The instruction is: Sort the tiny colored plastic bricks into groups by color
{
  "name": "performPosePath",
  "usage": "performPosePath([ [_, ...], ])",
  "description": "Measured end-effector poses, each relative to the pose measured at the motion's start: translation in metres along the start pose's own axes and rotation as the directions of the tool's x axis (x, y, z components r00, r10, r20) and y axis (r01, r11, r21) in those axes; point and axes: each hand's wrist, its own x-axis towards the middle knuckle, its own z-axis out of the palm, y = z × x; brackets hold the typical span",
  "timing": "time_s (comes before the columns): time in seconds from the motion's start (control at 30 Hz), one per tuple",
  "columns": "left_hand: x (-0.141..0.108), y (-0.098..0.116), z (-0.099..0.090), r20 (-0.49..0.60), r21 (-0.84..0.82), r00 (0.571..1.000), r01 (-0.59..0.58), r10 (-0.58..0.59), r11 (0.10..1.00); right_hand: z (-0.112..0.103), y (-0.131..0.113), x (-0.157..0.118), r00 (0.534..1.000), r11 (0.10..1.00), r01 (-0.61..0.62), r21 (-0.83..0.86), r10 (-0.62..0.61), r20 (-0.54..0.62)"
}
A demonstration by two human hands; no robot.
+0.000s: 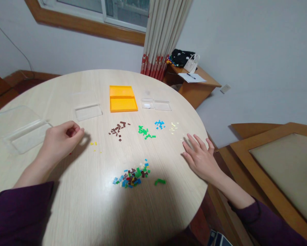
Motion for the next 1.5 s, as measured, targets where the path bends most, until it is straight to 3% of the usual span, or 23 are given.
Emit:
performPosePath([
  [0.3,0.000,-0.002,0.000,-0.013,0.009,1.000,-0.004,0.004,1.000,0.018,-0.005,0.044,0.999,0.999,0.045,0.001,-0.045,0.007],
  [0.63,0.000,0.005,0.000,0.002,0.053,1.000,0.004,-0.004,0.999,0.008,0.003,0.002,0.997,0.996,-0.071,-0.048,0.072,0.036],
  [1.13,-0.002,0.007,-0.002,0.020,0.027,0.999,0.034,-0.035,0.999,0.027,0.022,0.029,0.998,0.997,-0.033,-0.075,0.037,0.045],
  [1.5,-0.002,0.003,-0.001,0.029,0.038,0.999,0.015,-0.016,0.999,0.022,0.037,0.019,0.993,0.995,-0.094,-0.010,0.095,0.065],
])
